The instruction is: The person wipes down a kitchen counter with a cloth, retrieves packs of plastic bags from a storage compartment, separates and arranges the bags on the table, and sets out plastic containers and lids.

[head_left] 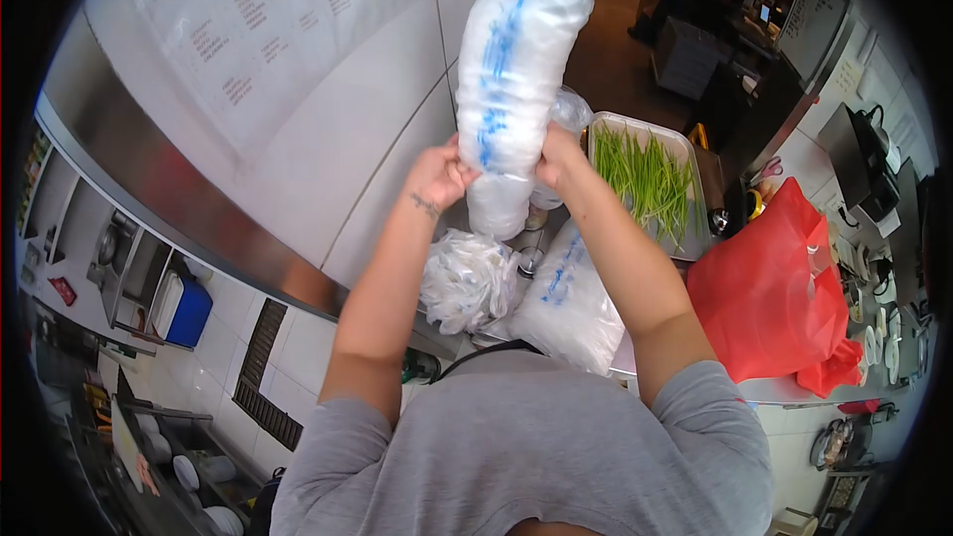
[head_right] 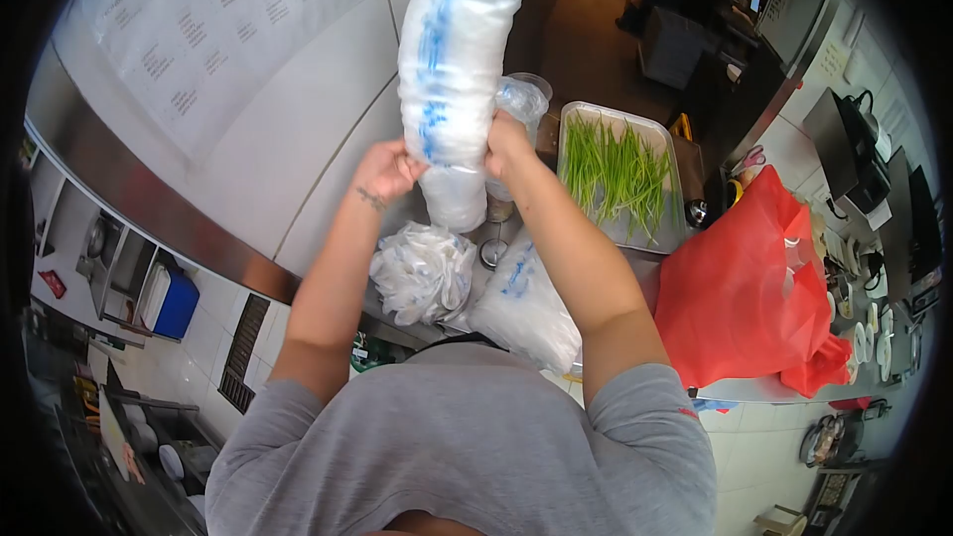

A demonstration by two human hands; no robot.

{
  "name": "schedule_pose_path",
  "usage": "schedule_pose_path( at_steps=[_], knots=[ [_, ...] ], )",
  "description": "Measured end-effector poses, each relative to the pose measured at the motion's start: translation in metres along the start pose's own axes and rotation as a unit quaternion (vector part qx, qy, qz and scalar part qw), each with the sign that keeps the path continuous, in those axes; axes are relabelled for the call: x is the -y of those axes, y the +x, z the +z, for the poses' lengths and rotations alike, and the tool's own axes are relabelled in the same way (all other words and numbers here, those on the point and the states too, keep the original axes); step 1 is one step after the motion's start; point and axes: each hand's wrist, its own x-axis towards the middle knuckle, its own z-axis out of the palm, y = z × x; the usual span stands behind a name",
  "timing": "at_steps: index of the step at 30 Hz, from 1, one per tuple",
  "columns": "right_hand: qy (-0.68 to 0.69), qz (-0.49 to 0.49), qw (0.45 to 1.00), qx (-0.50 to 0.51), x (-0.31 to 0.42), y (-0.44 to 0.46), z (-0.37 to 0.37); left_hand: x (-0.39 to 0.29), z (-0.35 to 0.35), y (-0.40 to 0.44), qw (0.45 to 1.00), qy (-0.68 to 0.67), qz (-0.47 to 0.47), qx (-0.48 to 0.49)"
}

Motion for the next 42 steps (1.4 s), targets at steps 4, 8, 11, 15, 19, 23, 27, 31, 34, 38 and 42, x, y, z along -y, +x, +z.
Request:
schedule_pose_path(
  at_steps=[4,8,11,15,19,23,27,31,34,38,42],
  knots=[
    [-0.049,0.005,0.998,-0.027,-0.022,0.007,-0.013,0.024,-0.022,-0.012,0.997,-0.015,0.066,-0.026],
    [-0.033,0.028,0.997,-0.066,-0.037,0.005,-0.017,0.036,-0.044,-0.012,0.998,-0.002,0.044,-0.051],
    [-0.065,0.017,0.994,-0.09,-0.057,0.004,-0.027,0.044,-0.045,-0.016,0.994,0.058,0.046,-0.082],
    [-0.117,-0.079,0.98,-0.137,-0.098,-0.003,-0.046,0.058,-0.07,-0.008,0.97,0.203,0.049,-0.124],
    [-0.371,-0.159,0.897,-0.181,-0.107,0.007,-0.059,0.036,-0.034,-0.026,0.863,0.482,0.007,-0.154],
    [-0.368,-0.206,0.904,-0.07,-0.053,-0.039,-0.037,-0.003,-0.011,-0.047,0.845,0.472,0.249,0.035],
    [-0.199,-0.267,0.943,0.025,-0.003,-0.066,0.017,-0.016,0.027,-0.031,0.897,0.252,0.316,0.182],
    [-0.341,-0.197,0.913,0.107,-0.027,-0.034,0.001,0.011,0.026,-0.02,0.898,0.357,0.236,0.101],
    [-0.373,-0.212,0.898,0.1,-0.059,-0.027,-0.028,0.04,-0.005,-0.017,0.854,0.44,0.271,0.066],
    [-0.354,-0.13,0.917,0.128,-0.081,-0.026,-0.049,0.05,-0.027,-0.018,0.869,0.454,0.184,0.065],
    [-0.405,-0.155,0.89,0.14,-0.098,-0.025,-0.066,0.056,-0.043,-0.01,0.834,0.525,0.156,0.063]
  ],
)
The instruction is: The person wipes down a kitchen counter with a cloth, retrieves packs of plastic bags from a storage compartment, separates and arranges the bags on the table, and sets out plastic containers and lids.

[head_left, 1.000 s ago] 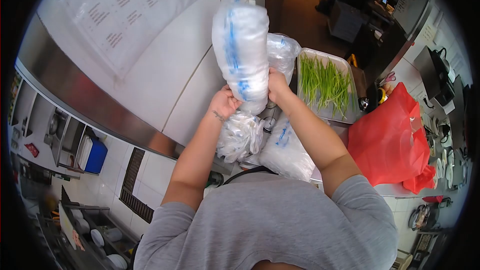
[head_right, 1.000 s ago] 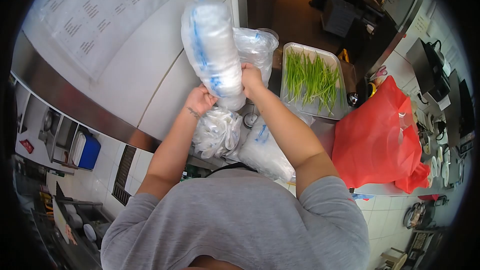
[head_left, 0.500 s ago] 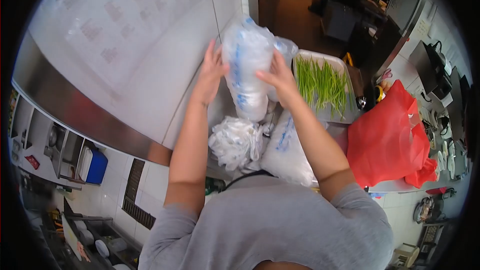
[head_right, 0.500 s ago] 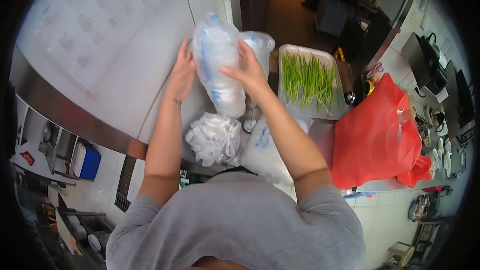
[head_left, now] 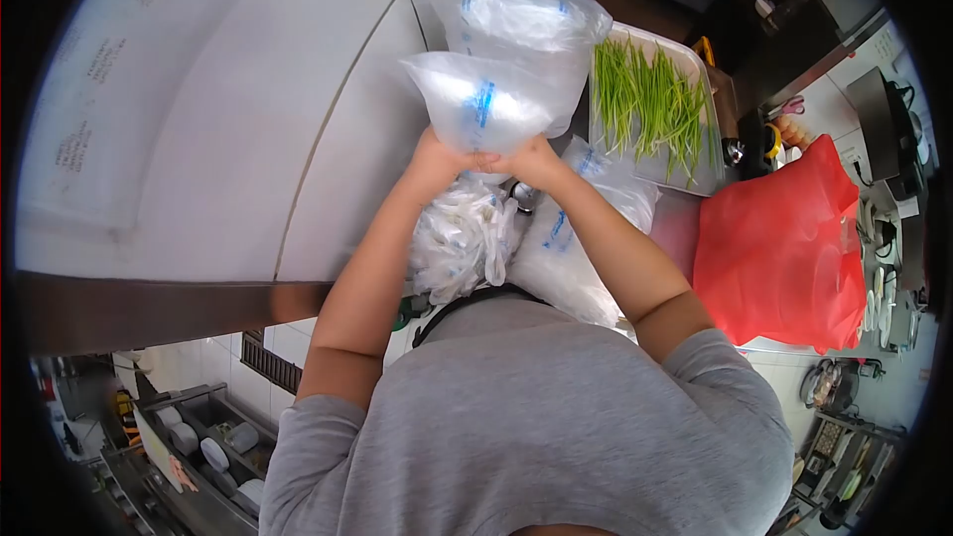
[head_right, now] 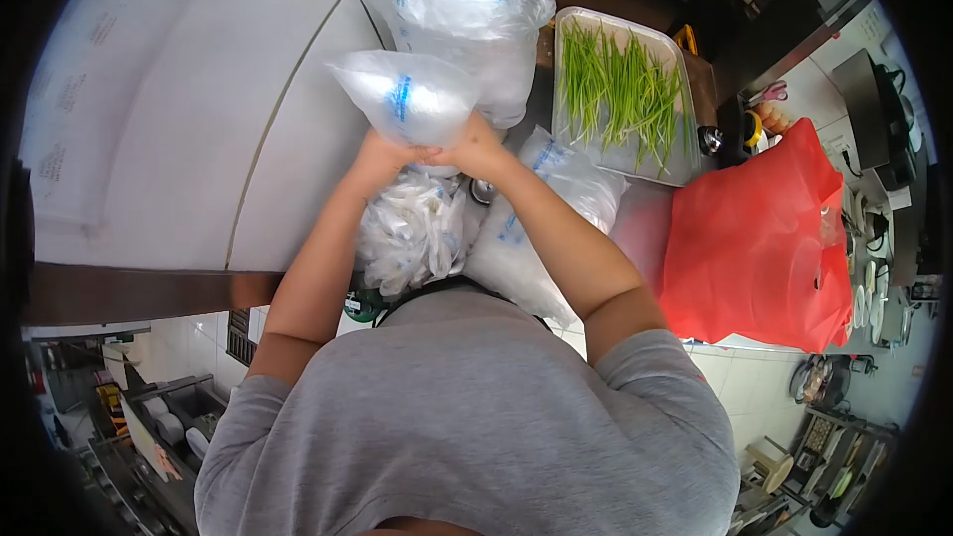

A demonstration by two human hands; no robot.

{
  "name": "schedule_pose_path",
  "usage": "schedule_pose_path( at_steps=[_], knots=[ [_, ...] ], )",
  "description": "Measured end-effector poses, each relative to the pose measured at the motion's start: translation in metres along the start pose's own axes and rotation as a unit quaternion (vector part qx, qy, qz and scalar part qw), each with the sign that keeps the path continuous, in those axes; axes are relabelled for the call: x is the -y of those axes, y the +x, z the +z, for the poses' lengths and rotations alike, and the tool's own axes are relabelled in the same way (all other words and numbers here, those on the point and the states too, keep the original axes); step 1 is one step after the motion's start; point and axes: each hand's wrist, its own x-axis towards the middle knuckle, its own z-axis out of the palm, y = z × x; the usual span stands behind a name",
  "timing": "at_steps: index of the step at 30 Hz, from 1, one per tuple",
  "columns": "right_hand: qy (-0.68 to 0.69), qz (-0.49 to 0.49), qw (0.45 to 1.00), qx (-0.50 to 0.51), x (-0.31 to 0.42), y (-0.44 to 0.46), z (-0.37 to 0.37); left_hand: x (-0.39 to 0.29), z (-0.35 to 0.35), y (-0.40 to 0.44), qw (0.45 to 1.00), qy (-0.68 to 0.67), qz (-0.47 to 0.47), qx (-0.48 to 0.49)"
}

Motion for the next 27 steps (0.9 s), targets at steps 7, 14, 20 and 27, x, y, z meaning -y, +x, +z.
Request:
schedule_pose_path(
  at_steps=[7,14,20,27],
  knots=[
    [-0.011,0.004,1.0,0.016,-0.012,0.024,0.02,-0.007,-0.024,0.004,0.988,0.126,0.012,-0.087],
    [-0.059,0.014,0.997,-0.044,0.014,-0.033,-0.007,0.01,-0.033,-0.017,0.97,0.062,0.11,-0.209],
    [-0.116,0.244,0.891,-0.364,-0.017,-0.168,-0.138,-0.052,0.013,-0.096,0.917,0.206,0.177,-0.29],
    [-0.078,0.031,0.917,-0.389,0.047,-0.034,-0.125,-0.056,0.052,-0.069,0.929,0.181,0.264,-0.186]
  ],
)
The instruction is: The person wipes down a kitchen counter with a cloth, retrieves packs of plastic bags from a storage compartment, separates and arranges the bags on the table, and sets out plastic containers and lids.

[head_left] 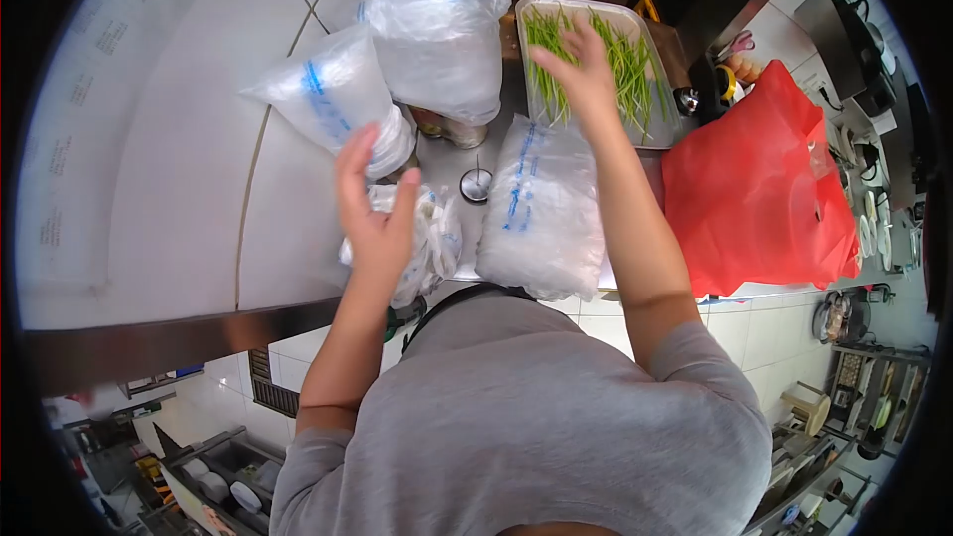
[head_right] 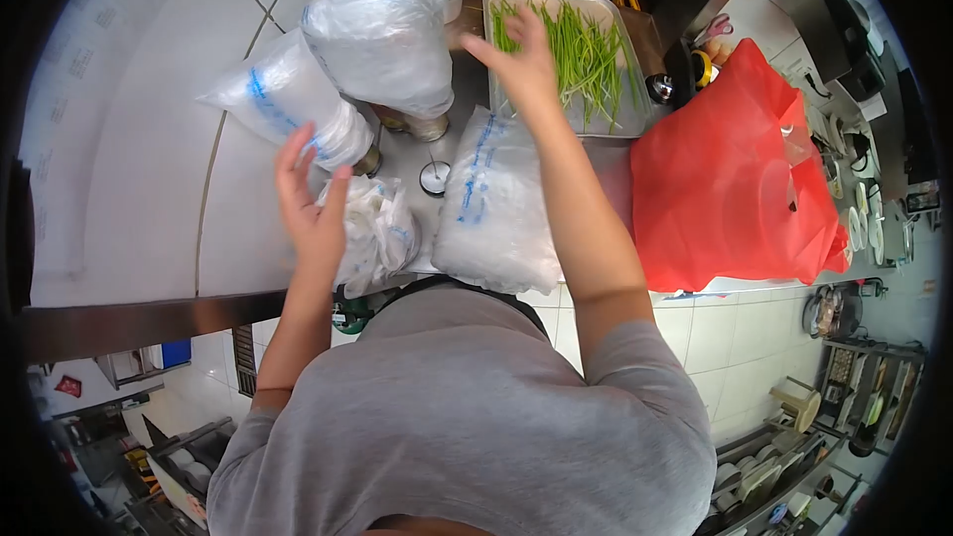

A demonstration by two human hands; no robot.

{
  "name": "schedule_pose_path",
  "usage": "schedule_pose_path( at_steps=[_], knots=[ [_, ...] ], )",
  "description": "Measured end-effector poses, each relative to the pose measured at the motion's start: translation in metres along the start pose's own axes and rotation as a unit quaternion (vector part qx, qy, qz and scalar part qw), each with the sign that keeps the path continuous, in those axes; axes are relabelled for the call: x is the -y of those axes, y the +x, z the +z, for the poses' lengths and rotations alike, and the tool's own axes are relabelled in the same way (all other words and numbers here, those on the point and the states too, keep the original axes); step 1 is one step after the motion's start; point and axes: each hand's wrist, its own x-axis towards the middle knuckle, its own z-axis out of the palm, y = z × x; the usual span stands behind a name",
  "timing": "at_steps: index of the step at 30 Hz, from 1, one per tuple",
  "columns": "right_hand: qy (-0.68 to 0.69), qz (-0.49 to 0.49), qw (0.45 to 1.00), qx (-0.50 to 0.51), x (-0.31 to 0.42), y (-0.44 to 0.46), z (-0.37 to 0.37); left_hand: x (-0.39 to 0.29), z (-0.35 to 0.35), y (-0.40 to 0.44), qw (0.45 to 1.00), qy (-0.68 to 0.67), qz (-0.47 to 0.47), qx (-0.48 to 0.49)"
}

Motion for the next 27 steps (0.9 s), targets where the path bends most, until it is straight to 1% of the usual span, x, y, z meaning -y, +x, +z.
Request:
schedule_pose_path(
  at_steps=[1,3,4,6,7,8,9,10,11,12,13,14,15,16,17,18,19,20,21,22,23,24,25,26,27],
  knots=[
    [0.004,0.009,1.0,0.02,0.008,0.02,0.021,-0.002,0.009,-0.001,1.0,-0.016,0.012,0.011],
    [0.031,0.032,0.983,0.178,0.025,0.044,0.052,-0.004,0.02,-0.007,0.998,0.011,0.036,0.052],
    [0.061,0.021,0.982,0.178,0.024,0.06,0.062,-0.002,0.021,-0.008,0.996,0.025,0.051,0.069],
    [0.118,-0.008,0.976,0.184,0.024,0.089,0.083,0.005,0.013,-0.017,0.996,0.051,0.044,0.062],
    [0.186,-0.057,0.977,0.086,0.043,0.096,0.086,0.007,0.009,-0.023,0.996,0.062,0.038,0.058],
    [0.215,-0.103,0.97,0.042,0.061,0.102,0.08,0.008,0.003,-0.026,0.996,0.065,0.026,0.051],
    [0.186,-0.126,0.974,-0.038,0.077,0.112,0.07,0.009,-0.007,-0.031,0.997,0.068,0.012,0.045],
    [0.325,-0.164,0.931,-0.012,0.127,0.092,0.055,0.011,-0.018,-0.037,0.997,0.07,-0.004,0.039],
    [0.352,-0.18,0.918,-0.031,0.149,0.084,0.038,0.017,-0.029,-0.042,0.996,0.078,-0.011,0.033],
    [0.383,-0.208,0.9,-0.018,0.168,0.07,0.02,0.017,-0.04,-0.045,0.998,0.056,-0.023,-0.004],
    [0.324,-0.235,0.911,-0.095,0.158,0.066,-0.001,0.012,-0.051,-0.048,0.998,0.033,-0.037,-0.041],
    [0.333,-0.306,0.891,-0.046,0.174,0.033,-0.007,0.005,-0.06,-0.051,0.996,0.01,-0.05,-0.079],
    [0.26,-0.295,0.917,-0.068,0.172,-0.002,-0.014,-0.009,-0.069,-0.047,0.99,-0.036,-0.001,-0.135],
    [0.195,-0.339,0.918,-0.066,0.162,-0.032,-0.016,-0.022,-0.077,-0.045,0.978,-0.081,0.049,-0.185],
    [0.129,-0.429,0.894,-0.036,0.148,-0.058,-0.009,-0.025,-0.09,-0.058,0.979,-0.037,0.012,-0.199],
    [0.072,-0.528,0.846,0.011,0.133,-0.08,0.003,-0.038,-0.088,-0.047,0.961,-0.031,0.13,-0.243],
    [0.038,-0.598,0.798,0.07,0.121,-0.099,0.023,-0.05,-0.087,-0.037,0.927,-0.015,0.246,-0.282],
    [0.016,-0.612,0.777,0.147,0.108,-0.114,0.047,-0.046,-0.096,-0.035,0.921,0.061,0.293,-0.248],
    [-0.012,-0.571,0.793,0.215,0.097,-0.126,0.068,-0.05,-0.1,-0.034,0.952,0.119,0.245,-0.141],
    [-0.056,-0.499,0.779,0.375,0.082,-0.136,0.084,-0.054,-0.101,-0.033,0.964,0.175,0.196,-0.03],
    [-0.06,-0.413,0.774,0.477,0.052,-0.153,0.102,-0.048,-0.094,-0.031,0.977,0.173,0.114,0.043],
    [-0.022,-0.402,0.78,0.479,0.055,-0.157,0.093,-0.034,-0.083,-0.027,0.978,0.171,0.033,0.113],
    [0.019,-0.389,0.785,0.482,0.062,-0.163,0.078,-0.018,-0.072,-0.027,0.967,0.171,-0.05,0.182],
    [0.06,-0.375,0.786,0.487,0.068,-0.165,0.062,0.009,-0.064,-0.035,0.952,0.223,-0.027,0.208],
    [0.02,-0.334,0.83,0.445,0.072,-0.159,0.039,0.044,-0.058,-0.046,0.933,0.275,-0.005,0.231]
  ],
)
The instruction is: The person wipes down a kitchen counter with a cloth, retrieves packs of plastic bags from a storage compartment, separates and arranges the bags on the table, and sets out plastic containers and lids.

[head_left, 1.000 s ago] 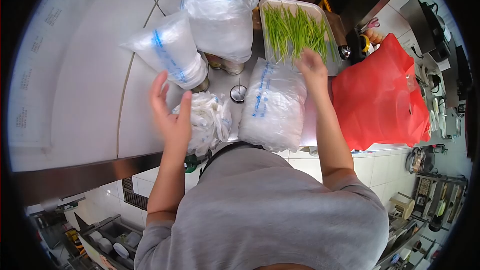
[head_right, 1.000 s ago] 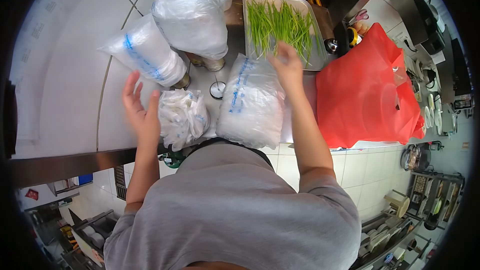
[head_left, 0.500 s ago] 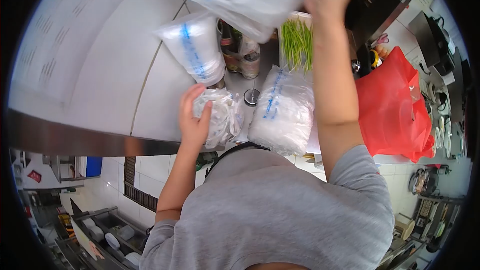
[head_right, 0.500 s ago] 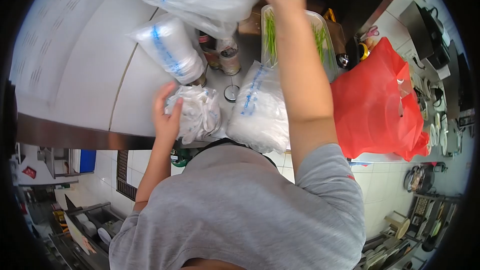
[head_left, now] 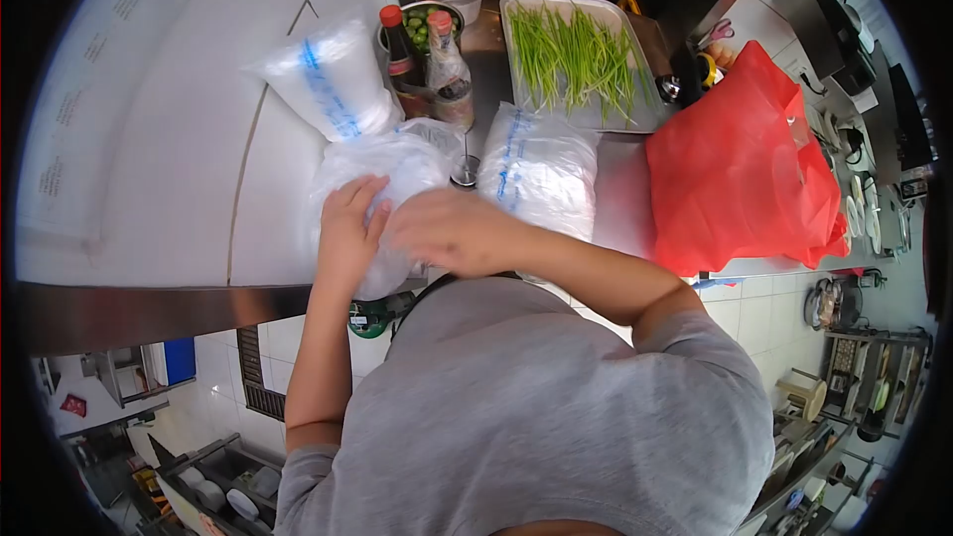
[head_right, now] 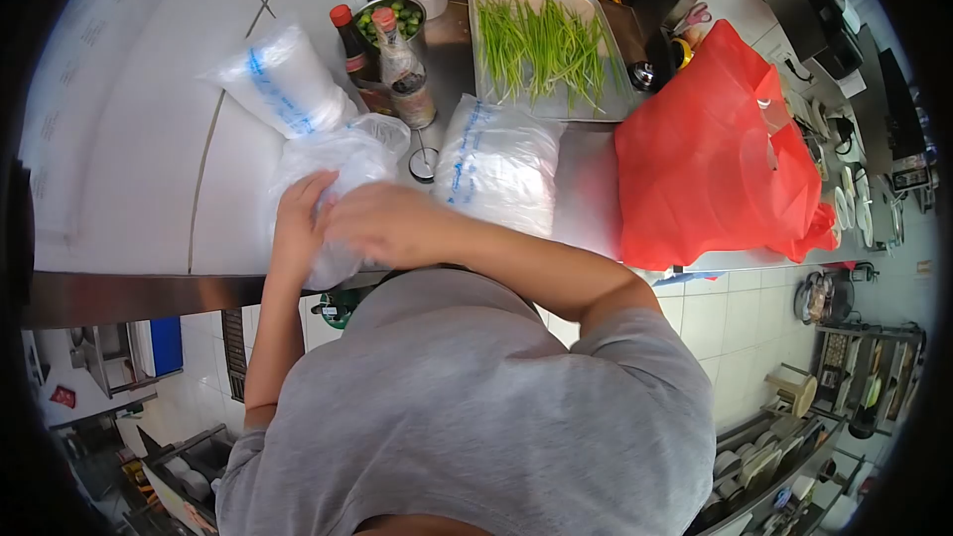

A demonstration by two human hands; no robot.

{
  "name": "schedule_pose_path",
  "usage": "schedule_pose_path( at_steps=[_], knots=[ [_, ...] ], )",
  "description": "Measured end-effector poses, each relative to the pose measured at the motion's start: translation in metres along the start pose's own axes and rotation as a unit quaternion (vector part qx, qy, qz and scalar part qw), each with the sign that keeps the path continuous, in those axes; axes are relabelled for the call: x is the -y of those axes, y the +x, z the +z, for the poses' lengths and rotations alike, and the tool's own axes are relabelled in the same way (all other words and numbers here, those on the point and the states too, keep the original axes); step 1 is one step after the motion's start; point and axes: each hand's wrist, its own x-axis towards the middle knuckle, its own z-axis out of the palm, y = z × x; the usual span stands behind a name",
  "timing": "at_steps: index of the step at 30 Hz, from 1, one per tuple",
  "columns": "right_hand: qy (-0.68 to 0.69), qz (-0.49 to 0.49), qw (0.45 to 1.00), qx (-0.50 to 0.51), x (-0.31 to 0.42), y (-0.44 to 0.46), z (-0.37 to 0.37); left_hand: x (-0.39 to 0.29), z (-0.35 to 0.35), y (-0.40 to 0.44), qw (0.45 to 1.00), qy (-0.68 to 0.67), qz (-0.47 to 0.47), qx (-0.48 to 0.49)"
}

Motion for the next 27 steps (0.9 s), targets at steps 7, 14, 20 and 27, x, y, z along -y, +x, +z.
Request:
schedule_pose_path(
  at_steps=[7,14,20,27],
  knots=[
    [-0.125,0.67,0.666,-0.303,-0.067,-0.165,-0.086,0.009,0.034,0.009,0.987,0.158,-0.011,-0.031],
    [0.382,0.589,0.598,-0.386,-0.085,-0.224,-0.038,0.012,0.007,0.018,0.997,-0.076,-0.007,-0.028],
    [0.477,0.392,0.58,-0.532,-0.002,-0.17,-0.115,-0.057,-0.052,0.032,0.936,-0.343,0.022,-0.08],
    [0.506,0.367,0.589,-0.512,0.022,-0.131,-0.096,-0.132,-0.002,0.053,0.764,-0.622,-0.025,0.169]
  ],
)
